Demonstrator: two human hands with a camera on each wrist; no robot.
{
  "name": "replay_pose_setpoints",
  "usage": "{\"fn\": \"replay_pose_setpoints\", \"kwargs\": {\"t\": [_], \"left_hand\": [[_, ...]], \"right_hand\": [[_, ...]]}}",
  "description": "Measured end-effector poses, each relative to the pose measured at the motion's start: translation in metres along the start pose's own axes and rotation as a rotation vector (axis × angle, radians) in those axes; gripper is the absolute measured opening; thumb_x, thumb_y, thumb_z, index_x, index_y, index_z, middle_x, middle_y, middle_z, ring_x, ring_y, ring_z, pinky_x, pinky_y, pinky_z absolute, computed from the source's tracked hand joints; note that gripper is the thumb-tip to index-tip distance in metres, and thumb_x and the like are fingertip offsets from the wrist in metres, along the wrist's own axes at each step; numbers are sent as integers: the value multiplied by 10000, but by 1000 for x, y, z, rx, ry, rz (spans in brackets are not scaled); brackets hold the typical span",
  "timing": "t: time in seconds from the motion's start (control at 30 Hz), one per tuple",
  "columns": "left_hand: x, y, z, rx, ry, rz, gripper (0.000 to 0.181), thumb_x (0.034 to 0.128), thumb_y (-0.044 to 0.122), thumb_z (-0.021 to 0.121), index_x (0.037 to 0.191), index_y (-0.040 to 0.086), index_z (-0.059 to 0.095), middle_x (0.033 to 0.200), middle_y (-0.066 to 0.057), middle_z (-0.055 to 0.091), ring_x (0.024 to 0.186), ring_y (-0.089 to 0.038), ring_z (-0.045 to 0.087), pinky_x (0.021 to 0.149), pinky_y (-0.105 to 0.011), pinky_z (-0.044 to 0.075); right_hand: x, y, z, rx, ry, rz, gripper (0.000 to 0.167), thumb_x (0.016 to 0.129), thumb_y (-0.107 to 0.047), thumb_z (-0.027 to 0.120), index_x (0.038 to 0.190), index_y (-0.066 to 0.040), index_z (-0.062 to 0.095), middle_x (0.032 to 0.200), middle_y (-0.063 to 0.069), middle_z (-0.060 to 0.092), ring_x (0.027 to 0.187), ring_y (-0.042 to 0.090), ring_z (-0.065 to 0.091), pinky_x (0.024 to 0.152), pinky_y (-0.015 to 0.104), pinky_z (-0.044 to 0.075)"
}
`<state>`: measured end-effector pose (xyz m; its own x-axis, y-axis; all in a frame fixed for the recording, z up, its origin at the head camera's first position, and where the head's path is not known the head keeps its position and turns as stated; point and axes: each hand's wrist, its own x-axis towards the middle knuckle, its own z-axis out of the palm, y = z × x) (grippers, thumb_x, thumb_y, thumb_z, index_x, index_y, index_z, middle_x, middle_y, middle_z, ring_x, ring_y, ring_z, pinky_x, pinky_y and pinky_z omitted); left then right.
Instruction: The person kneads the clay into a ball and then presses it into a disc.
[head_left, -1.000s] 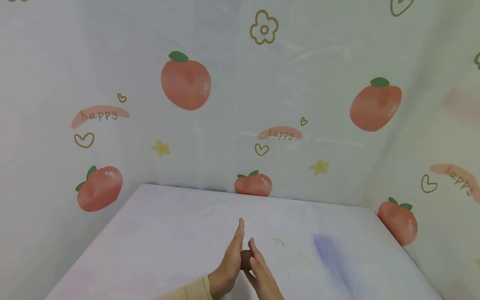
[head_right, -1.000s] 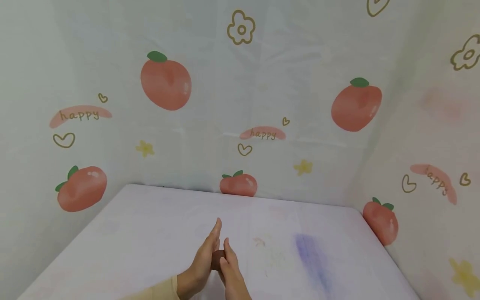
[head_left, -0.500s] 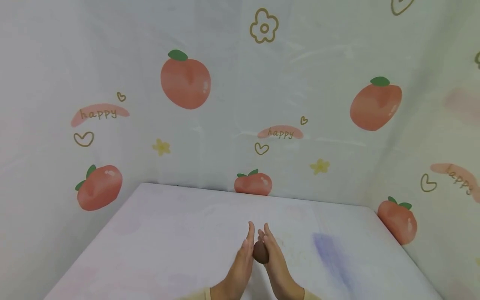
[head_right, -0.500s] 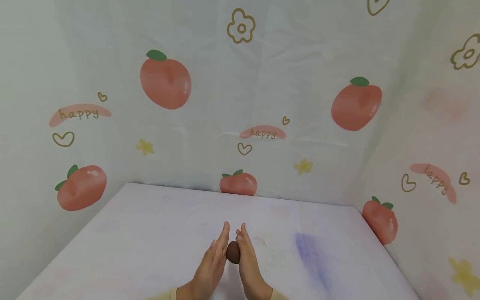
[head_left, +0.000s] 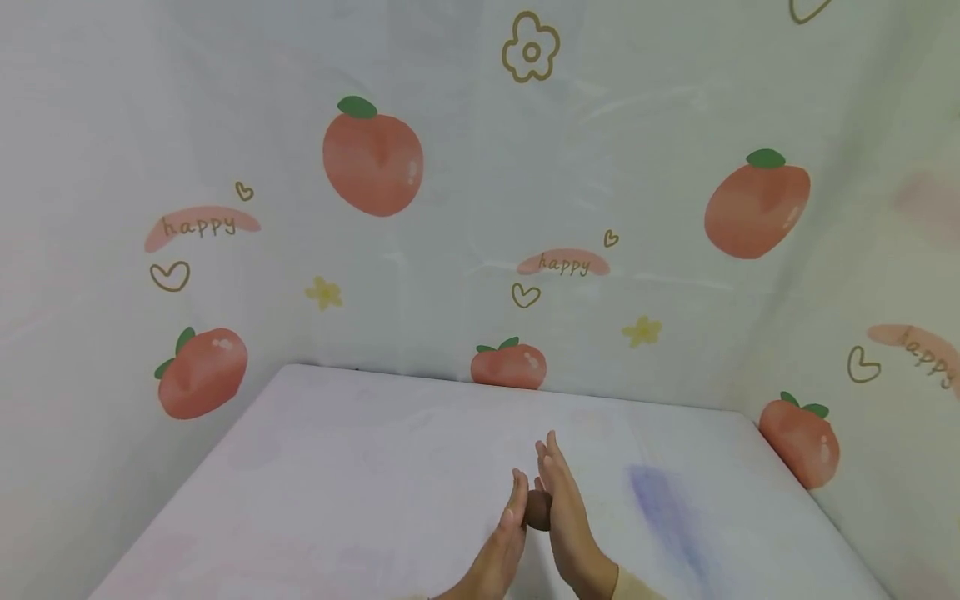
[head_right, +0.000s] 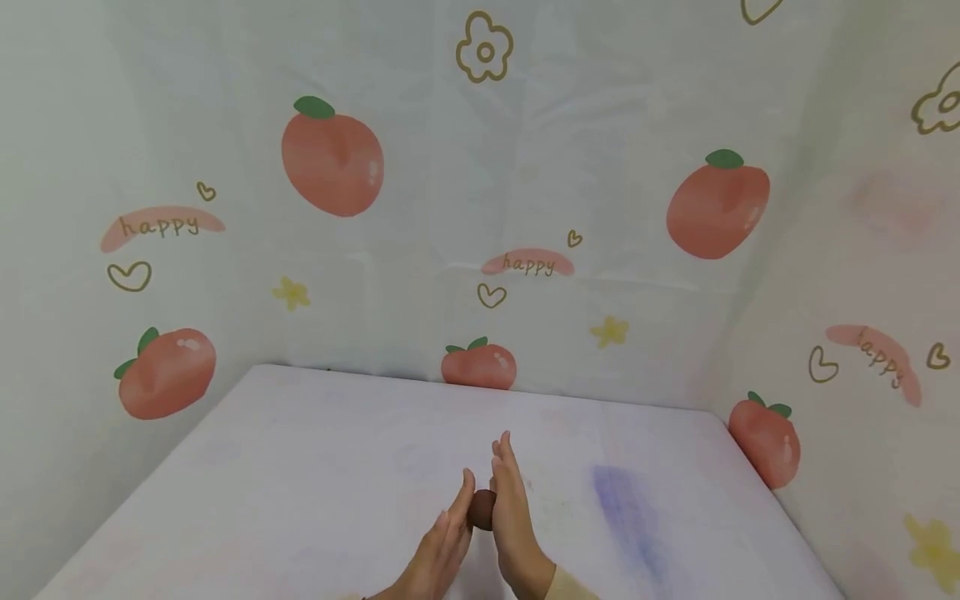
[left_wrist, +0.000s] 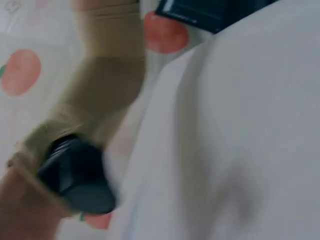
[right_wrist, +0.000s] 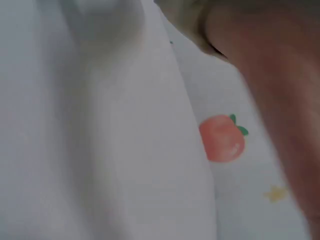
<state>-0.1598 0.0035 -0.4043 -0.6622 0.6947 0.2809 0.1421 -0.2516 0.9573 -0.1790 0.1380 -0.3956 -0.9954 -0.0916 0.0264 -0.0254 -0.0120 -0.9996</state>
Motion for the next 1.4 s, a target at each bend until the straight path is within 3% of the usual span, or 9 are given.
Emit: {"fn": "replay_pose_setpoints", "kwargs": {"t": [0.13,0.27,0.4,0.5,0.77,1.07,1.17,1.3,1.4], "left_hand": [[8,10,-8,-52,122,4,652,1006,487,-61,1471,101,-304,1526,-70,-377,1379,-305,-371,1072,-632,-228],[14,2,-15,-48,266,-44,637,1025,457,-26,1492,89,-254,1547,-58,-347,1391,-287,-367,1061,-646,-234],[9,-7,-10,-15,221,-109,640,1020,444,-65,1461,37,-289,1510,-119,-397,1362,-341,-390,1040,-663,-240],[7,-7,-5,4,159,-98,637,1012,427,-95,1435,7,-320,1490,-146,-416,1355,-351,-389,1058,-642,-227],[10,-1,-3,-19,217,-115,672,1013,468,-62,1463,19,-282,1525,-114,-372,1389,-324,-350,1094,-638,-178],[10,0,-7,3,229,-129,676,1037,472,26,1500,44,-220,1567,-113,-296,1422,-325,-292,1123,-619,-138],[11,3,-18,93,249,-115,668,1056,433,137,1535,25,-86,1611,-147,-145,1468,-342,-163,1157,-599,-57],[12,11,-42,343,278,-109,582,1065,357,283,1529,11,210,1584,-196,217,1470,-361,175,1166,-571,159],[10,19,-63,552,253,-178,537,1053,365,359,1483,44,364,1497,-171,415,1390,-344,379,1114,-554,309]], "right_hand": [[-6,5,6,68,-78,52,678,1063,-427,227,1545,-50,-64,1592,260,7,1466,425,12,1152,623,69],[-15,7,12,75,-182,4,657,1076,-356,227,1527,-9,-100,1581,284,-58,1450,460,-18,1137,636,82],[-16,7,12,30,-187,-42,681,1070,-333,308,1537,-21,-78,1598,240,-59,1459,434,-32,1147,624,114],[-15,7,10,-7,-145,-49,703,1056,-340,367,1549,-44,-38,1607,221,1,1464,422,25,1143,582,218],[-15,11,8,14,-154,-89,694,1058,-293,383,1540,-6,-26,1591,267,14,1459,430,37,1042,192,387],[-16,10,7,2,-131,-88,680,1059,-296,379,1544,-15,-6,1589,268,49,1463,421,57,1119,345,350],[-15,8,7,-6,-104,-87,676,1055,-302,390,1548,-23,20,1593,253,77,1471,404,57,1146,452,294],[-15,7,4,-20,-51,-74,656,1051,-286,408,1550,-33,66,1591,232,137,1475,392,83,1143,565,225],[-15,8,1,-39,-24,-71,627,1052,-249,406,1545,-22,93,1574,247,191,1462,412,137,1124,599,242]]}}
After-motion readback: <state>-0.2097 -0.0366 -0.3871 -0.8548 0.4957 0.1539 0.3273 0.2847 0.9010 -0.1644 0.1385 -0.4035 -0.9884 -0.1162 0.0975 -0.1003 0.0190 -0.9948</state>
